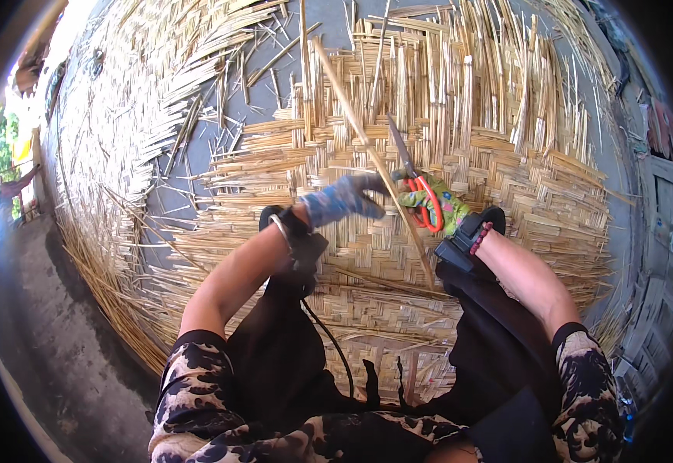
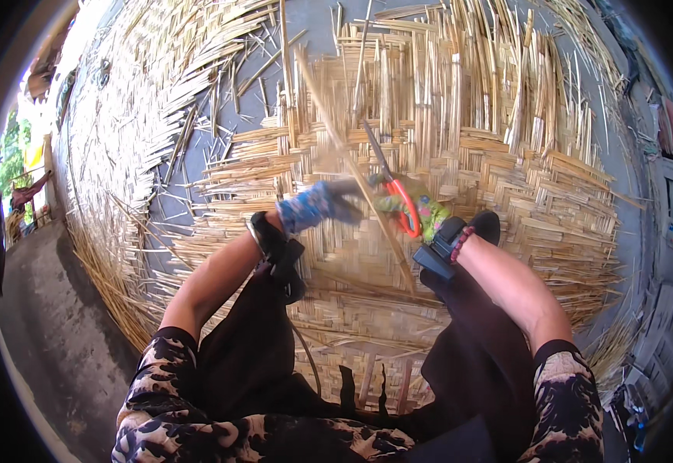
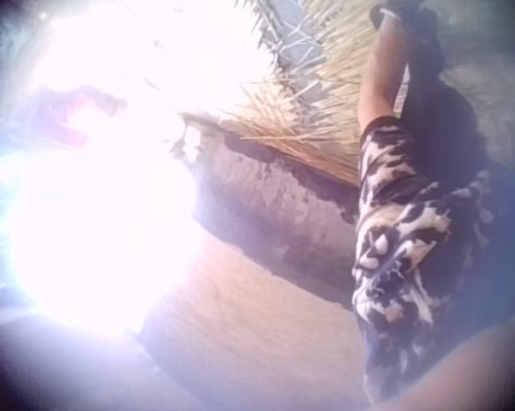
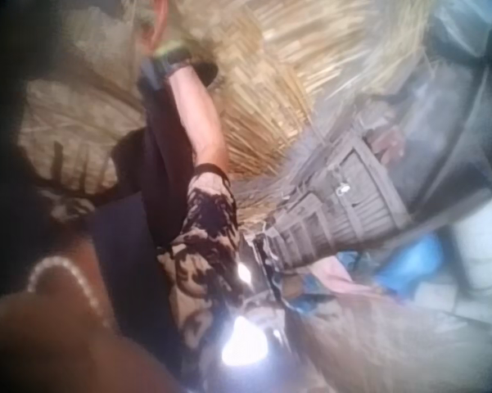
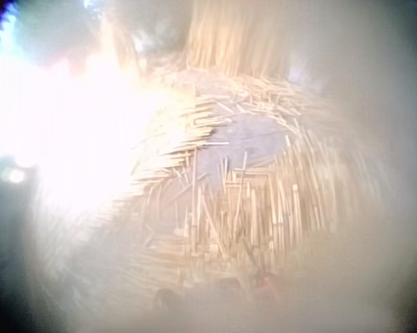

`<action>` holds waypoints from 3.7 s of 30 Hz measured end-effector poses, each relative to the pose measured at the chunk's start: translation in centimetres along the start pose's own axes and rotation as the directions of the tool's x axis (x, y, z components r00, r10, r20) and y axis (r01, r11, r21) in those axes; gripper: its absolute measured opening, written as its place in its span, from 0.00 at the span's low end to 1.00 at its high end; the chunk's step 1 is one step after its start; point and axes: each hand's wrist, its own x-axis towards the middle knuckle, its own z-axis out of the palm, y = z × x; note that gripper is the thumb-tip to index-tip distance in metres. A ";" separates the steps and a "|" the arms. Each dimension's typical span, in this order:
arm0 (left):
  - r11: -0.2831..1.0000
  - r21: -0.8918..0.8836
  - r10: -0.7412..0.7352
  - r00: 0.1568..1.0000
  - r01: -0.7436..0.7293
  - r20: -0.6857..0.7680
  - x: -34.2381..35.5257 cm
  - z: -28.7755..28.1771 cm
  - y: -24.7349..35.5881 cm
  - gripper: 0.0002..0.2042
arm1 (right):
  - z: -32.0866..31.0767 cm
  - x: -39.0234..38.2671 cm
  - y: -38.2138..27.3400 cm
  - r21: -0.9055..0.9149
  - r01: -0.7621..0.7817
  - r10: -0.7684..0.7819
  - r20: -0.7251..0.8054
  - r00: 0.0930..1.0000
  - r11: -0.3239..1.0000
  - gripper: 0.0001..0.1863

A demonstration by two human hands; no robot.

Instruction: Weaving and trimming a large bamboo or straw mat on the floor.

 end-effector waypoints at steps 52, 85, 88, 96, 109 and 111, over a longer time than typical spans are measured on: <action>0.936 0.149 -0.140 0.723 0.320 -0.677 10.1 -7.5 1.7 0.12 | -4.4 1.8 -5.6 -0.996 0.087 -0.655 0.078 0.752 -0.018 0.20; 0.972 -0.216 -0.104 0.657 -0.091 -0.747 6.2 -9.2 1.3 0.21 | -1.3 7.8 -7.4 -0.942 0.217 -0.550 0.327 0.768 -0.256 0.19; 0.991 -0.117 -0.131 0.569 0.060 -0.812 6.0 -8.6 2.3 0.11 | -1.9 7.5 -7.4 -0.936 0.213 -0.541 0.338 0.770 -0.280 0.18; 0.366 0.445 0.535 0.207 0.818 -0.819 2.2 -9.9 2.7 0.31 | -3.5 8.4 -6.7 -0.935 0.230 -0.584 0.350 0.732 -0.272 0.16; 0.988 0.059 -0.072 0.773 0.140 -0.631 9.5 -6.9 4.5 0.06 | -4.7 10.0 -5.3 -0.920 0.172 -0.562 0.355 0.747 -0.352 0.12; 0.991 0.071 -0.037 0.758 0.110 -0.651 8.8 -7.2 4.3 0.06 | -2.8 10.2 -5.8 -0.934 0.127 -0.513 0.294 0.806 -0.335 0.11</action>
